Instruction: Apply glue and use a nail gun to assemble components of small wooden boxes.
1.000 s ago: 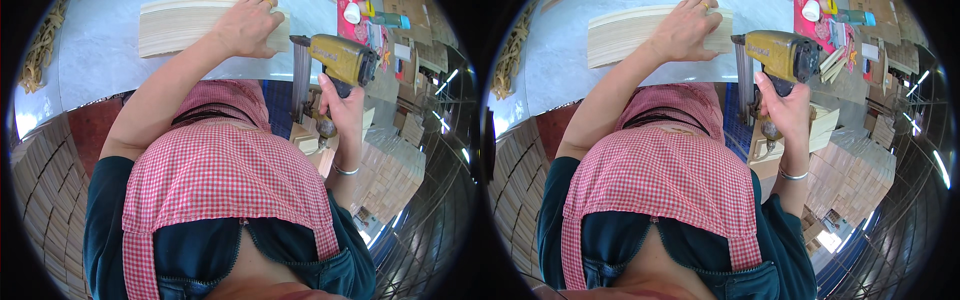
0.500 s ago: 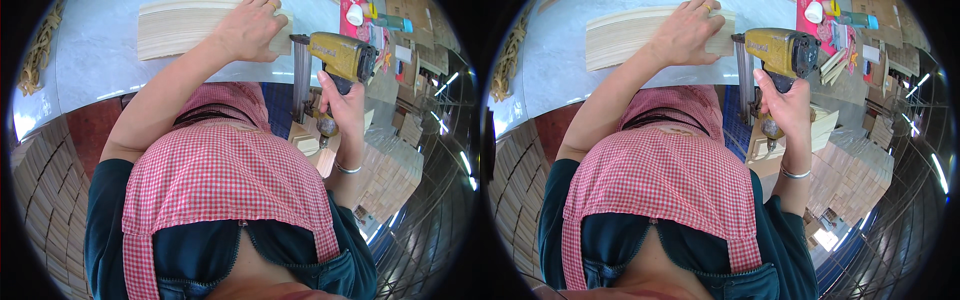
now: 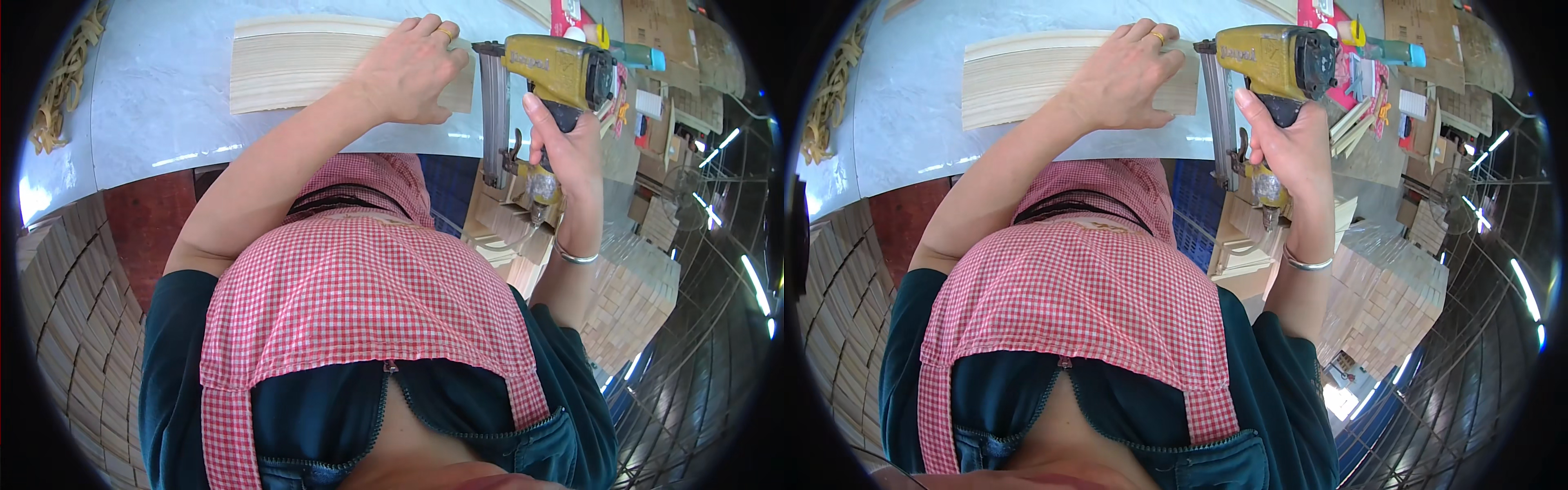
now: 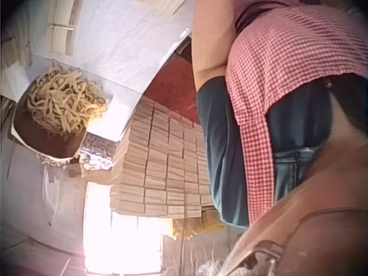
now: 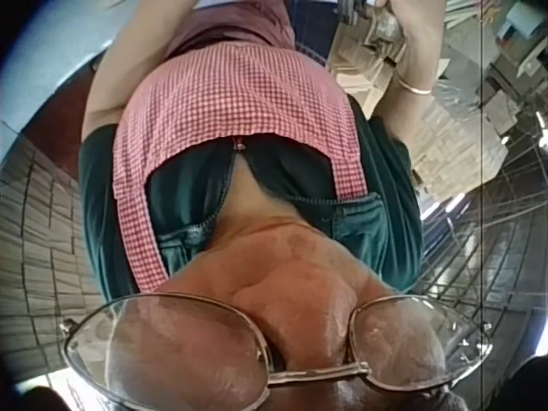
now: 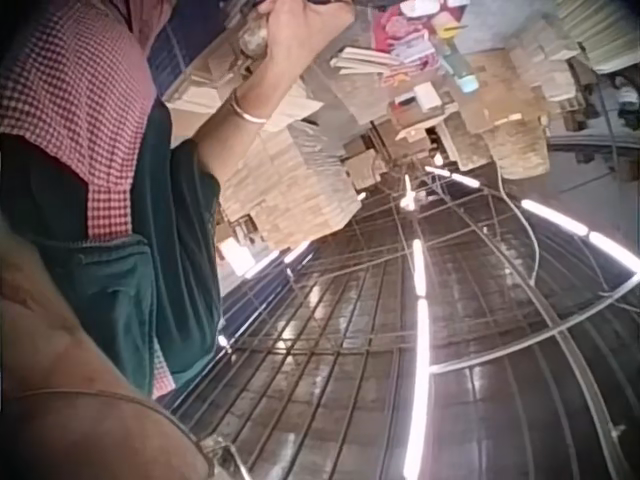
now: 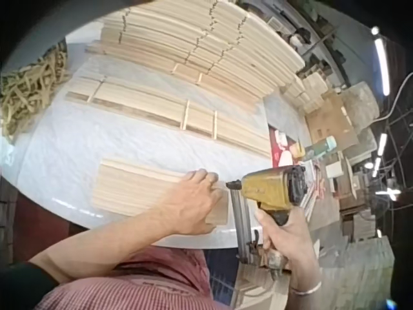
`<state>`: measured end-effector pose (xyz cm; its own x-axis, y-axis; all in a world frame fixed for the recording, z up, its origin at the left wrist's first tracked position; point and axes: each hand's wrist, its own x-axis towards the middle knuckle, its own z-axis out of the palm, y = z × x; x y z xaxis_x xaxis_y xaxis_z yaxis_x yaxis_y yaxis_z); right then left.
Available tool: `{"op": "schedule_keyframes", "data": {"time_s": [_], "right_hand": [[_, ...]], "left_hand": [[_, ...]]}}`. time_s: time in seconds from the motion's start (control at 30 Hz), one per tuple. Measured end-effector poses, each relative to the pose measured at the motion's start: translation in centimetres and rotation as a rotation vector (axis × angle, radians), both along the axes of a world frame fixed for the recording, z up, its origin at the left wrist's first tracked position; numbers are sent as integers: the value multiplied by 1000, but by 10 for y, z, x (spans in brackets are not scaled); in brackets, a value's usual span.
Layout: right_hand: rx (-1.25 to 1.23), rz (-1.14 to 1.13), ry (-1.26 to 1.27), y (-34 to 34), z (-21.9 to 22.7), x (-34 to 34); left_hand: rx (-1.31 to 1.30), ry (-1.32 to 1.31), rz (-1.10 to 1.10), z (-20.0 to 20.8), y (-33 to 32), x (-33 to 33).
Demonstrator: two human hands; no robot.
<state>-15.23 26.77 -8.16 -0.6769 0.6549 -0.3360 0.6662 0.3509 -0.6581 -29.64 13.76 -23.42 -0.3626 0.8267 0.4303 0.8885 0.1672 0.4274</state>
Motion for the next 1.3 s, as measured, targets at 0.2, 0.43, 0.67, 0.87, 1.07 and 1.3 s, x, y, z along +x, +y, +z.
{"op": "schedule_keyframes", "data": {"time_s": [0.2,0.43,0.67,0.87,1.07,1.3], "right_hand": [[31,-25,-32,1,0,-10],[19,31,-105,8,8,-17],[20,35,-64,6,8,-14],[33,-73,-53,-2,18,27],[7,-29,-44,-13,14,47],[-85,38,-46,-31,9,49]], "left_hand": [[-43,10,0,4,-1,-2],[-54,-25,-21,6,-2,-3],[-1,90,34,7,-24,-8],[-328,191,180,20,-159,-69],[-304,-170,19,39,-138,-66],[-191,-96,84,28,-82,-30]]}}
